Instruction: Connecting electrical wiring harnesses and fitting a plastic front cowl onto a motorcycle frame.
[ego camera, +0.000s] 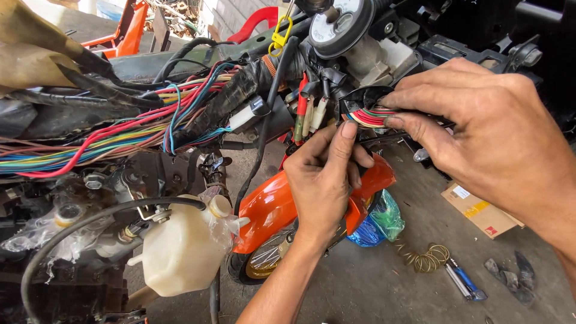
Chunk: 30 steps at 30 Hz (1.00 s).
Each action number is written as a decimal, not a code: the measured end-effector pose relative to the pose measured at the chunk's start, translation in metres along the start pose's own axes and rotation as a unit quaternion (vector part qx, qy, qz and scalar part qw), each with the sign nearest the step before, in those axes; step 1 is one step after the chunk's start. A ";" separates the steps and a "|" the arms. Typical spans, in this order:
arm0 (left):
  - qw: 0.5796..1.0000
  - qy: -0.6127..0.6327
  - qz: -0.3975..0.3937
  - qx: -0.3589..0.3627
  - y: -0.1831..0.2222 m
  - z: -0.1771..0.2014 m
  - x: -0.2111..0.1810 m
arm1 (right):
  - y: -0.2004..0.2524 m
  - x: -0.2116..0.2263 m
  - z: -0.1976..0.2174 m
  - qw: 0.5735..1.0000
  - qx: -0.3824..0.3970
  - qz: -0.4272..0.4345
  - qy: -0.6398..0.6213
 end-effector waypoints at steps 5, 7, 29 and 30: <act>0.999 -0.001 0.029 -0.030 -0.002 -0.005 0.001 | 0.003 0.000 -0.002 1.000 -0.017 0.008 0.015; 0.998 0.005 0.040 -0.041 -0.003 -0.007 0.005 | 0.003 0.002 -0.002 1.000 -0.028 0.005 0.006; 0.995 -0.096 -0.018 -0.017 0.010 -0.020 -0.014 | 0.006 -0.012 0.013 0.998 -0.048 -0.016 -0.037; 0.995 -0.097 -0.020 -0.012 0.009 -0.019 -0.012 | 0.007 -0.012 0.012 0.998 -0.052 -0.016 -0.036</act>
Point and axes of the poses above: each hand's wrist, its own y-axis away from the middle knuckle, its own z-axis out of the back of the hand, x = y × z, the point moved 2 cm from there along -y, towards the middle knuckle, and after that the axes turned 12 degrees about -y, right-handed, at the moved point
